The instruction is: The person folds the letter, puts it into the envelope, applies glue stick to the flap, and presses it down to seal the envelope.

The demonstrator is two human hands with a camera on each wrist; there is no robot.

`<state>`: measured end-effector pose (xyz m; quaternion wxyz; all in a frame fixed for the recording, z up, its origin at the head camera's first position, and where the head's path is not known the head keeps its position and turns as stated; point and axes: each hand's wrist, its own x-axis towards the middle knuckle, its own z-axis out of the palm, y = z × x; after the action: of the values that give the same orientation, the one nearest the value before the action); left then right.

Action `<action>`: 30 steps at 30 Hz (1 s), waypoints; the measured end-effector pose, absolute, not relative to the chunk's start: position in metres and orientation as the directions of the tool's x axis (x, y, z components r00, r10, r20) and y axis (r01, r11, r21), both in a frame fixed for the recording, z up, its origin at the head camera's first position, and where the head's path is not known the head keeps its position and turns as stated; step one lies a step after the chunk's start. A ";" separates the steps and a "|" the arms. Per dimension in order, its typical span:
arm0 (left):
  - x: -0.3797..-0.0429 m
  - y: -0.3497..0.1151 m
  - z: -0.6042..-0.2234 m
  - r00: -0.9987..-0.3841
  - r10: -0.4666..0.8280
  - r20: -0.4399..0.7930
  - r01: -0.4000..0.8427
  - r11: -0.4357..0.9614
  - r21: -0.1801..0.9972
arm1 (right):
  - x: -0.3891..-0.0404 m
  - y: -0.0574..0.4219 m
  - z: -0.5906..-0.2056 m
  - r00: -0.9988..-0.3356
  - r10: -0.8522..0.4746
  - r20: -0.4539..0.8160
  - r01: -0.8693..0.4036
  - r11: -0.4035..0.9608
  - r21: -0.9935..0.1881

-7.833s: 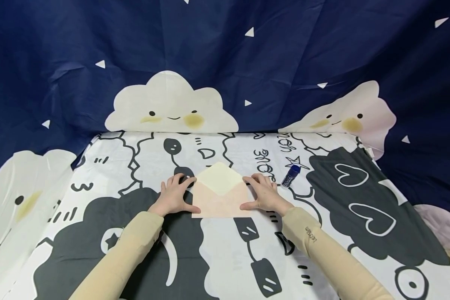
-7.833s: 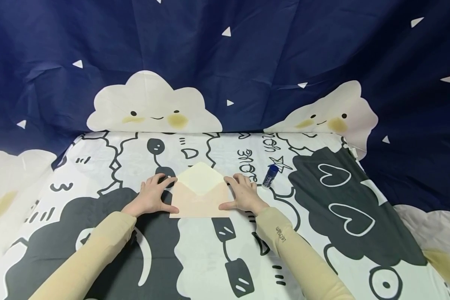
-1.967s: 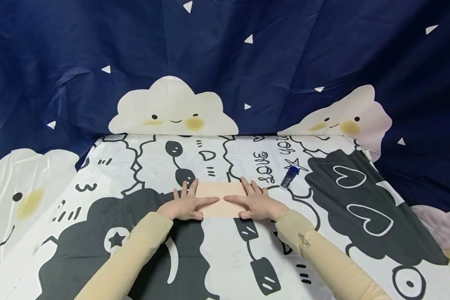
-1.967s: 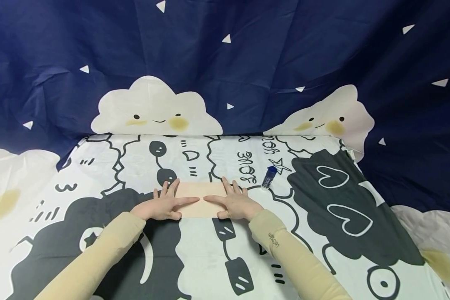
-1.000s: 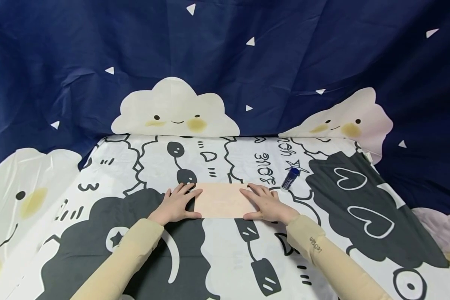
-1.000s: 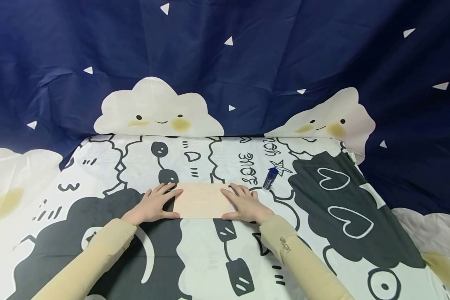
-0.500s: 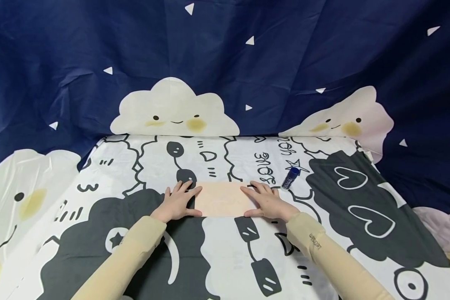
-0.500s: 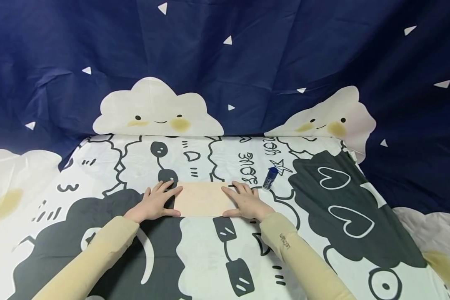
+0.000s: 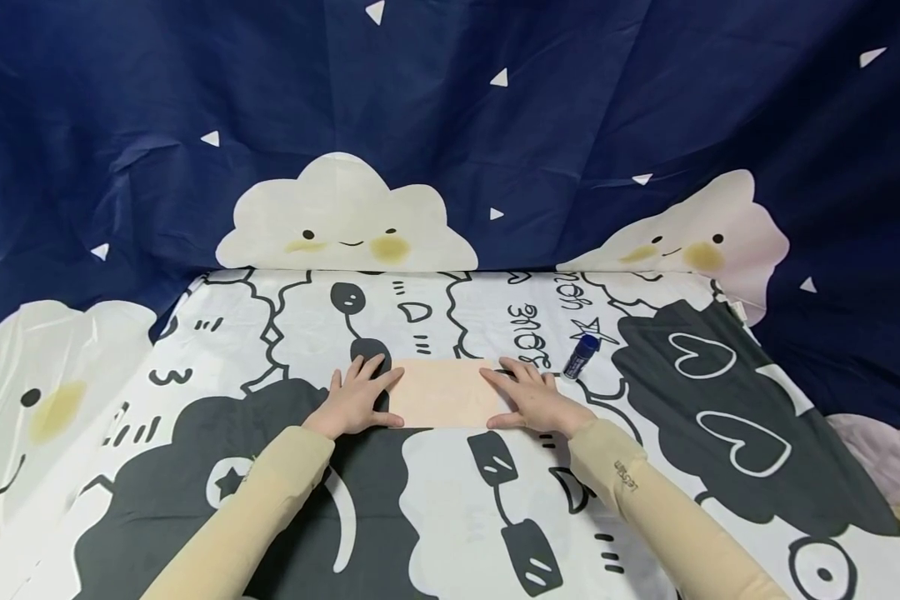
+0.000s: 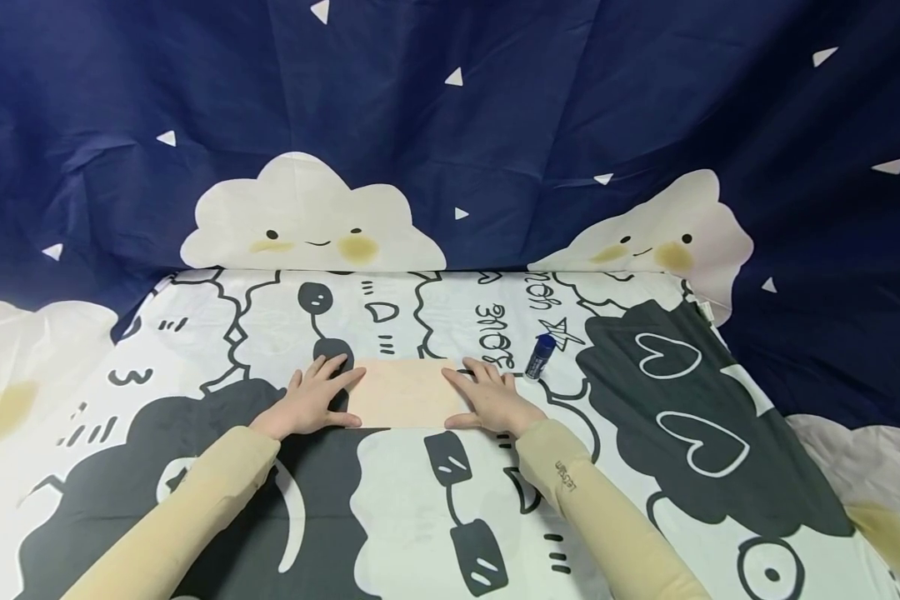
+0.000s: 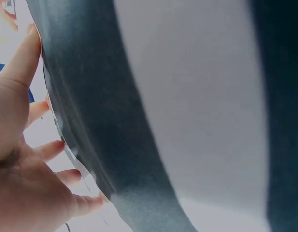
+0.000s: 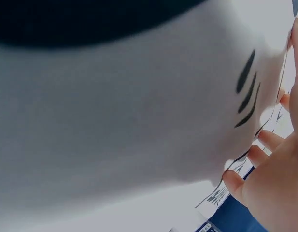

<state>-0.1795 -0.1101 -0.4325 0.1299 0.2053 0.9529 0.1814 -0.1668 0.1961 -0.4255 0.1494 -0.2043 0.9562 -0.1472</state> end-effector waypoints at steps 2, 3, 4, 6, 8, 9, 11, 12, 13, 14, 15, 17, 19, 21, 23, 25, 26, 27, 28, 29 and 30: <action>-0.181 -0.110 -0.431 -0.883 0.436 -0.175 0.340 0.850 0.403 | -0.168 0.195 -0.424 -0.872 -0.434 -0.225 -0.346 0.874 -0.342; -0.181 -0.110 -0.431 -0.884 0.433 -0.178 0.336 0.851 0.403 | -0.169 0.195 -0.424 -0.872 -0.434 -0.224 -0.347 0.873 -0.342; -0.182 -0.110 -0.430 -0.885 0.430 -0.180 0.333 0.853 0.401 | -0.169 0.194 -0.424 -0.872 -0.434 -0.224 -0.347 0.874 -0.341; -0.183 -0.109 -0.430 -0.886 0.424 -0.186 0.326 0.857 0.400 | -0.171 0.194 -0.424 -0.872 -0.435 -0.225 -0.350 0.874 -0.337; -0.185 -0.109 -0.430 -0.887 0.421 -0.190 0.322 0.859 0.398 | -0.172 0.194 -0.424 -0.871 -0.435 -0.228 -0.350 0.876 -0.332; -0.185 -0.109 -0.430 -0.887 0.420 -0.192 0.321 0.860 0.397 | -0.172 0.194 -0.424 -0.871 -0.435 -0.230 -0.350 0.877 -0.330; -0.186 -0.109 -0.430 -0.887 0.418 -0.195 0.318 0.860 0.398 | -0.173 0.194 -0.425 -0.871 -0.433 -0.234 -0.350 0.879 -0.325; -0.186 -0.108 -0.430 -0.887 0.417 -0.197 0.316 0.861 0.399 | -0.174 0.194 -0.426 -0.871 -0.432 -0.235 -0.349 0.879 -0.324; -0.187 -0.108 -0.430 -0.887 0.416 -0.198 0.315 0.861 0.398 | -0.174 0.194 -0.426 -0.871 -0.431 -0.236 -0.349 0.880 -0.321; -0.187 -0.108 -0.430 -0.888 0.415 -0.200 0.313 0.862 0.398 | -0.175 0.194 -0.426 -0.871 -0.433 -0.233 -0.351 0.879 -0.321; -0.188 -0.108 -0.430 -0.888 0.414 -0.202 0.311 0.863 0.399 | -0.175 0.194 -0.426 -0.870 -0.436 -0.230 -0.353 0.877 -0.325; -0.189 -0.107 -0.430 -0.888 0.411 -0.205 0.307 0.863 0.401 | -0.175 0.194 -0.425 -0.869 -0.444 -0.219 -0.360 0.870 -0.336; -0.189 -0.107 -0.430 -0.888 0.410 -0.208 0.305 0.864 0.401 | -0.178 0.197 -0.431 -0.866 -0.463 -0.188 -0.385 0.859 -0.338; -0.189 -0.107 -0.430 -0.888 0.410 -0.209 0.305 0.864 0.401 | -0.177 0.198 -0.430 -0.866 -0.468 -0.178 -0.392 0.855 -0.340; -0.190 -0.107 -0.430 -0.888 0.409 -0.210 0.304 0.865 0.399 | -0.178 0.198 -0.431 -0.867 -0.465 -0.178 -0.391 0.857 -0.335; -0.190 -0.107 -0.429 -0.888 0.408 -0.210 0.303 0.866 0.399 | -0.177 0.195 -0.426 -0.871 -0.448 -0.203 -0.370 0.868 -0.331; -0.191 -0.107 -0.429 -0.888 0.408 -0.211 0.302 0.865 0.400 | -0.178 0.195 -0.426 -0.872 -0.442 -0.210 -0.365 0.873 -0.324; -0.191 -0.107 -0.430 -0.888 0.407 -0.211 0.302 0.866 0.399 | -0.178 0.195 -0.426 -0.872 -0.439 -0.215 -0.362 0.876 -0.320; -0.191 -0.107 -0.430 -0.889 0.407 -0.211 0.302 0.866 0.399 | -0.179 0.195 -0.427 -0.873 -0.436 -0.221 -0.359 0.879 -0.315; -0.192 -0.107 -0.430 -0.889 0.407 -0.211 0.302 0.866 0.399 | -0.179 0.195 -0.427 -0.873 -0.433 -0.225 -0.358 0.881 -0.308; -0.192 -0.107 -0.430 -0.889 0.407 -0.211 0.302 0.866 0.400 | -0.180 0.195 -0.427 -0.873 -0.431 -0.229 -0.356 0.883 -0.305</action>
<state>-0.1923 -0.1073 -0.4301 0.1456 0.1856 0.9548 0.1811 -0.1800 0.1945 -0.4271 0.1468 -0.2053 0.9592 -0.1278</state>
